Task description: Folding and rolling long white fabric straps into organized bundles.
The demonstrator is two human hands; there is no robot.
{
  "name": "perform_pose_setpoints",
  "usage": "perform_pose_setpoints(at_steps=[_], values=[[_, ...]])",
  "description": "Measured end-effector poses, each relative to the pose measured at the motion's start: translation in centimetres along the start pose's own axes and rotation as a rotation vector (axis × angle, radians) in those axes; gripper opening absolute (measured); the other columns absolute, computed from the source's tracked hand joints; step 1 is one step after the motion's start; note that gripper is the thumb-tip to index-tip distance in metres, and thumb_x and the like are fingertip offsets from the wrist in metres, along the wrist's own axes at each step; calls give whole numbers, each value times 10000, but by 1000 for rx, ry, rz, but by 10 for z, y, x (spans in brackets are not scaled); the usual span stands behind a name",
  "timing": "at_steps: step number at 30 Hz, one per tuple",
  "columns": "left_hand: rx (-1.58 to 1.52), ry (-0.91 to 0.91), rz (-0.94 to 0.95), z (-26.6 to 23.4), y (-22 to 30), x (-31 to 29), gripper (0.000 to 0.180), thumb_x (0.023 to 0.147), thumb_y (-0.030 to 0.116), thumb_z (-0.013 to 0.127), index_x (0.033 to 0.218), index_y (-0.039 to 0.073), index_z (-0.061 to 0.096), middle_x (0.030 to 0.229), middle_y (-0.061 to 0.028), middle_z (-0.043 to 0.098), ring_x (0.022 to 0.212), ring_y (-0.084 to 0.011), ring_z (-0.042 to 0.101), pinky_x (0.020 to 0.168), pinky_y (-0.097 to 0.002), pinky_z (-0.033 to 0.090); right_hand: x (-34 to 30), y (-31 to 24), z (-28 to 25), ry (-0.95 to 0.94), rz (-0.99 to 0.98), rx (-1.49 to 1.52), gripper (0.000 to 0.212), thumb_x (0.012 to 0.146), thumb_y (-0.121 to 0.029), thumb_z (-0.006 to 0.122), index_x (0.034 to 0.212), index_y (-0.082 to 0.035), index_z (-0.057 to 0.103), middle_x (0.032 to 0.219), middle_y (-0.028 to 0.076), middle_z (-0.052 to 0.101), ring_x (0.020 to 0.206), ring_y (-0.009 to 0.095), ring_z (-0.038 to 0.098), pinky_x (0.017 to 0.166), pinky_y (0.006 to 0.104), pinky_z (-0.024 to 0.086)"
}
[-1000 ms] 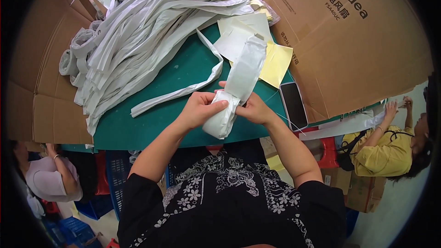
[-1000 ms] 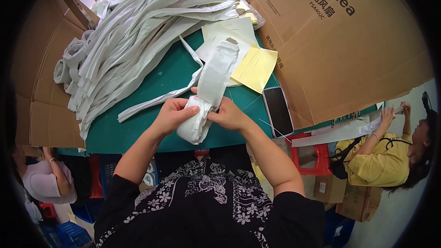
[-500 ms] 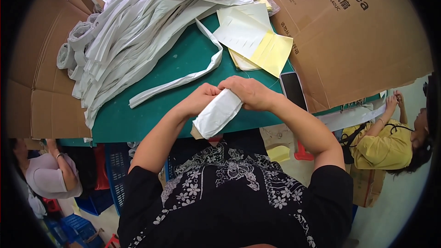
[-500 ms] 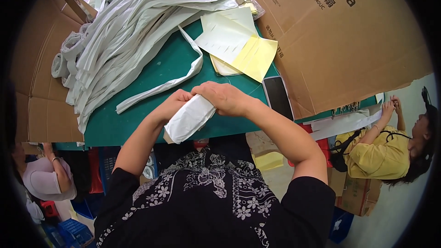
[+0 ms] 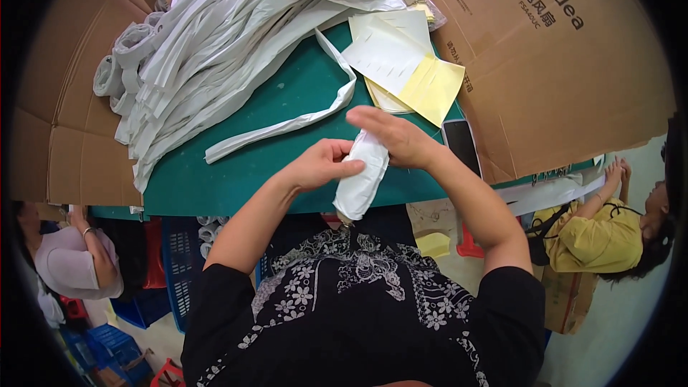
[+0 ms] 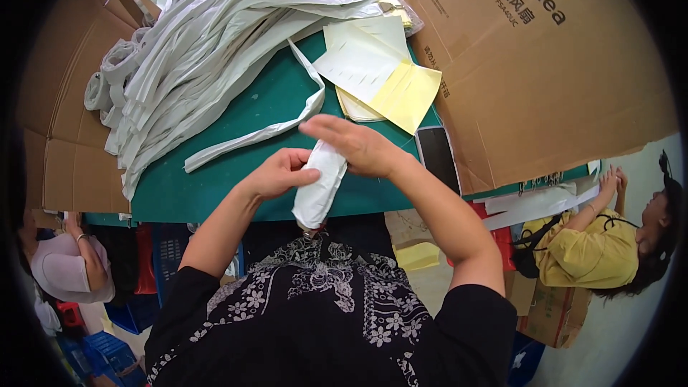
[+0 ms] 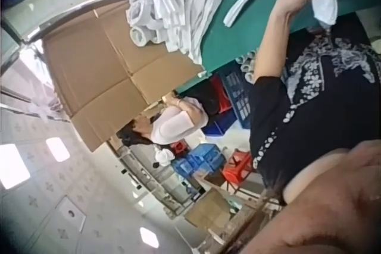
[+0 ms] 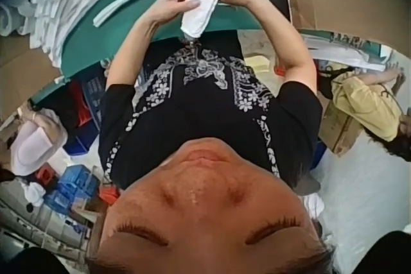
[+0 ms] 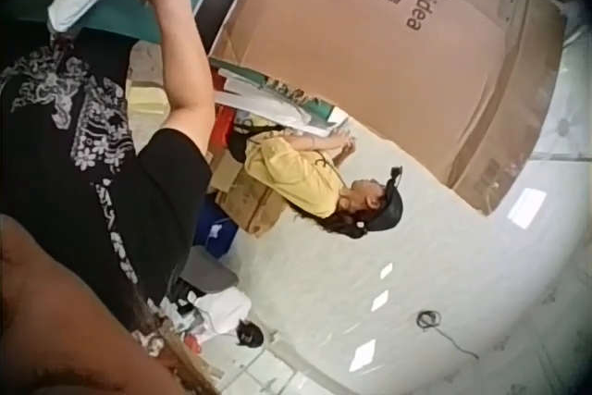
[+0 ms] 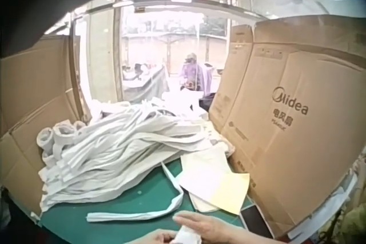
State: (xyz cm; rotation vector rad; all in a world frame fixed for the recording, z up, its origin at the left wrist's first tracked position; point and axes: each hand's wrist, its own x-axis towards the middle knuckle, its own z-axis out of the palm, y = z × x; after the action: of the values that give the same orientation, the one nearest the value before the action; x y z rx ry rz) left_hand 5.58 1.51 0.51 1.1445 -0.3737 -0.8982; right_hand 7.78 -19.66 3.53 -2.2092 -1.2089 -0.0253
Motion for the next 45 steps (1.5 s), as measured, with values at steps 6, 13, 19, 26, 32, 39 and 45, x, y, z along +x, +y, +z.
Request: perform_pose_setpoints(at_steps=[6, 13, 19, 26, 32, 39, 45], values=[[-113, 243, 165, 16, 3, -2, 310, 869, 142, 596, 1129, -18, 544, 1012, -52, 618, 908, -111, 580, 828, -271, 464, -23, -2, 18, 568, 436, 178, 447, 771, -282, 664, 1120, -33, 539, 1182, 146, 485, 1127, 276, 463, 963, 334, 353], [-341, 472, 332, 17, -4, 21, 275, 878, 60, 552, 1141, -18, 523, 1041, -83, 609, 925, -139, 594, 809, -275, 488, -28, -43, 73, 621, 534, 377, 346, 854, -289, 577, 1030, 8, 584, 1236, 180, 456, 1157, 329, 434, 978, 390, 336], [-231, 502, 259, 19, -8, 54, 211, 896, 123, 549, 1049, -19, 584, 906, -58, 632, 797, -102, 589, 702, -232, 473, -48, -32, 78, 704, 536, 247, 346, 890, -229, 523, 1116, 33, 515, 1210, 175, 482, 1114, 288, 474, 955, 364, 362], [912, 601, 477, -23, 39, 158, 202, 845, 180, 586, 886, -6, 654, 709, -118, 636, 647, -178, 602, 610, -279, 469, -73, 14, 15, 1306, 629, 1033, 362, 962, -199, 391, 1258, 9, 416, 1192, 85, 531, 1043, 153, 524, 869, 278, 414], [1309, 642, 192, -42, 27, 275, 319, 746, 325, 667, 780, 8, 666, 796, -184, 643, 736, -341, 612, 679, -391, 491, -51, 112, -19, 1383, 521, 1197, 290, 967, -219, 390, 1179, -40, 473, 1135, 53, 558, 972, 171, 546, 797, 339, 457], [1085, 574, -89, -47, 39, 286, 326, 702, 311, 730, 777, 7, 637, 765, -138, 639, 755, -271, 629, 690, -357, 501, -52, 155, 9, 1420, 533, 1205, 317, 968, -218, 393, 1218, -32, 451, 1171, 57, 542, 1006, 176, 536, 813, 335, 451], [-46, 61, 16, -73, 72, 250, 119, 846, 134, 611, 922, 44, 593, 797, -49, 626, 808, -199, 618, 835, -351, 484, -46, 159, 23, 1336, 597, 1015, 323, 960, -233, 429, 1162, 16, 470, 1130, 82, 551, 1024, 164, 515, 896, 283, 392]])
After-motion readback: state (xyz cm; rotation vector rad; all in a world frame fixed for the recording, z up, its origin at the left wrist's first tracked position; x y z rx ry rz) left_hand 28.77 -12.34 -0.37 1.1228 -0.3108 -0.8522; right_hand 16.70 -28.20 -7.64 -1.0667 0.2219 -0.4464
